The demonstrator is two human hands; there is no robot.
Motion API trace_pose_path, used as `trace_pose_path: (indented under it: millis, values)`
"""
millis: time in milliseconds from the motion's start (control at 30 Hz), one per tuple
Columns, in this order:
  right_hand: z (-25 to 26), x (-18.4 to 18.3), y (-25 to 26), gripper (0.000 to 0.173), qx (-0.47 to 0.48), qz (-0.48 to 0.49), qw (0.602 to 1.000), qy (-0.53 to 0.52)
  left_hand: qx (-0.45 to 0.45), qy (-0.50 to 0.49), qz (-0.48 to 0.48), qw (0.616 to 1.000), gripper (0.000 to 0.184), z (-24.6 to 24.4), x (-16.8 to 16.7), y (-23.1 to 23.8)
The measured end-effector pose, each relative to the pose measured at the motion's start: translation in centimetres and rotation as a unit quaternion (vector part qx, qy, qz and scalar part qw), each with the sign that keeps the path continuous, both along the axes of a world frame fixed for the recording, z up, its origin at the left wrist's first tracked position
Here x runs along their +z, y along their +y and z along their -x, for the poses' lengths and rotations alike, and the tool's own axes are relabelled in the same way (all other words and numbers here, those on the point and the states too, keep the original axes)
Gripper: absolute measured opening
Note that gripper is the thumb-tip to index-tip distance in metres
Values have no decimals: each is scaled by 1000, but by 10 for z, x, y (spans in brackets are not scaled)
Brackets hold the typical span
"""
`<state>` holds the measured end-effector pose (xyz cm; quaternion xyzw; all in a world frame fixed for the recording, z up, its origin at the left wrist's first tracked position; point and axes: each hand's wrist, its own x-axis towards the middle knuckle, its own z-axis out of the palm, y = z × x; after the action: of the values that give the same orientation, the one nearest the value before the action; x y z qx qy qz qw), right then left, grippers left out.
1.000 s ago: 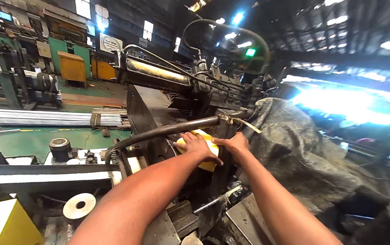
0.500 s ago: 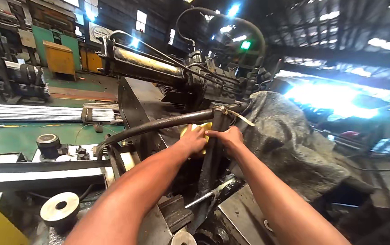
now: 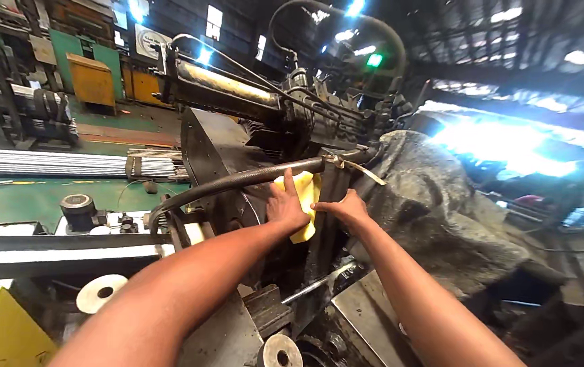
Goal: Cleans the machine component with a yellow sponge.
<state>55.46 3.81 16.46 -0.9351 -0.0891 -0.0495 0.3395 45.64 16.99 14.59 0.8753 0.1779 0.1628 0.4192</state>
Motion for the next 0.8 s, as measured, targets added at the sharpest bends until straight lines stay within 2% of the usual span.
trace_pose_path:
  millis: [100,167,233,367,467,600,700,800]
  values:
    - [-5,-3,-1,100,0,-23,1000,-1,-26,-11,37,999,143,-19,-7,1]
    - [-7,-7,-2,101,1,-41,999,-15,-64,10,2,998,149,-26,-7,8]
    - [-8,-10,-4,100,7,-54,998,-25,-98,33,-29,994,147,-28,-7,5]
    - [-4,-12,-5,92,6,-68,997,-35,-185,75,-93,976,116,-28,-11,-3]
    - [-7,-12,-6,93,7,-60,997,-37,-210,107,-160,959,94,-32,-9,-6]
    - [-9,-8,-8,95,11,-31,999,-33,-182,124,-211,953,84,-21,-11,-14]
    - [-4,-6,-8,93,10,-19,999,-42,-133,124,-256,950,96,-16,-13,-22]
    - [-2,-8,-11,90,23,-15,998,-50,-114,138,-228,957,123,-7,-3,0]
